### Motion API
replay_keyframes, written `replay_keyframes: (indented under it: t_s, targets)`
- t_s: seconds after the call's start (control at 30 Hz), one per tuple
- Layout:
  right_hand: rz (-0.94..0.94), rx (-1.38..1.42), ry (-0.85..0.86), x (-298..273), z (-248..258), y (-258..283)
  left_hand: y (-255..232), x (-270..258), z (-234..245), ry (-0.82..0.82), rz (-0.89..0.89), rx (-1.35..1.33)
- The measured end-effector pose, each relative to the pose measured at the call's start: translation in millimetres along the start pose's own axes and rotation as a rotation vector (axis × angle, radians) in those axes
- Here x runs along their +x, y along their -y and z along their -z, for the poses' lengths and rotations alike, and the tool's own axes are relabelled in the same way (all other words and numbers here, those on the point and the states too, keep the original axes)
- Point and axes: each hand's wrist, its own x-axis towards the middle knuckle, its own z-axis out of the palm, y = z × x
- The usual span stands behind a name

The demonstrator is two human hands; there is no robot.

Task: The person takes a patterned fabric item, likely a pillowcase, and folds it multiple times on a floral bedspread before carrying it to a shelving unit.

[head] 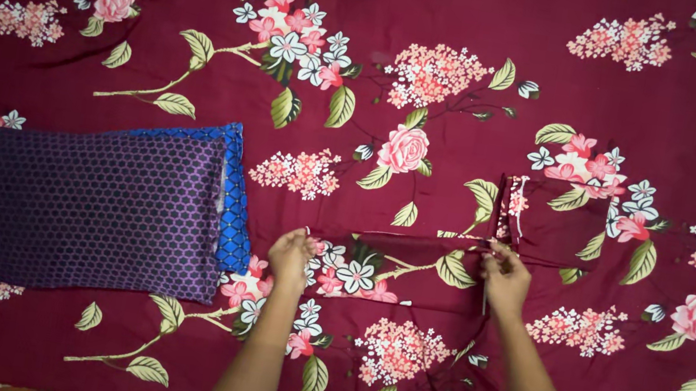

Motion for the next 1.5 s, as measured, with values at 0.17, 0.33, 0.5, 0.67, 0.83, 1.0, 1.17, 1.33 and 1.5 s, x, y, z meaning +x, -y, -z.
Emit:
replay_keyframes:
  t_s: [0.17, 0.33, 0.5, 0.67, 0.83, 1.0, 1.17, 1.33, 1.5]
  targets:
    - [-0.004, -0.003, 0.059, 8, -10, -5, 1, 5, -1, 0.047, -0.002, 0.035]
    - [0.056, -0.074, 0.089, 7, -9, -5, 0, 14, -4, 0.166, -0.014, 0.135]
    - [0.033, 0.004, 0.068, -19, -22, 35, -10, -5, -13, 0.268, -0.197, 0.296]
    - [0.354, -0.665, 0.058, -105, -67, 87, -9, -120, -37, 0.324, -0.685, 1.035]
    - [0.511, -0.559, 0.638, -140, -145, 92, 35, -148, -86, 0.584, -0.794, 1.319]
    - [0.499, -0.966, 0.831, -97, -157, 71, 33, -118, -93, 0.69, -0.501, 1.846]
    - [0.428, -1.235, 0.815, -79, -139, 58, 27, -107, -95, 0.555, -0.464, 2.037]
    - [0.362, -1.322, 0.587, -47, -92, 49, -16, -107, -102, 0.554, -0.307, 1.954]
    - [0.291, -1.432, 0.53, -21, -54, 40, -32, -100, -95, 0.492, -0.345, 1.913]
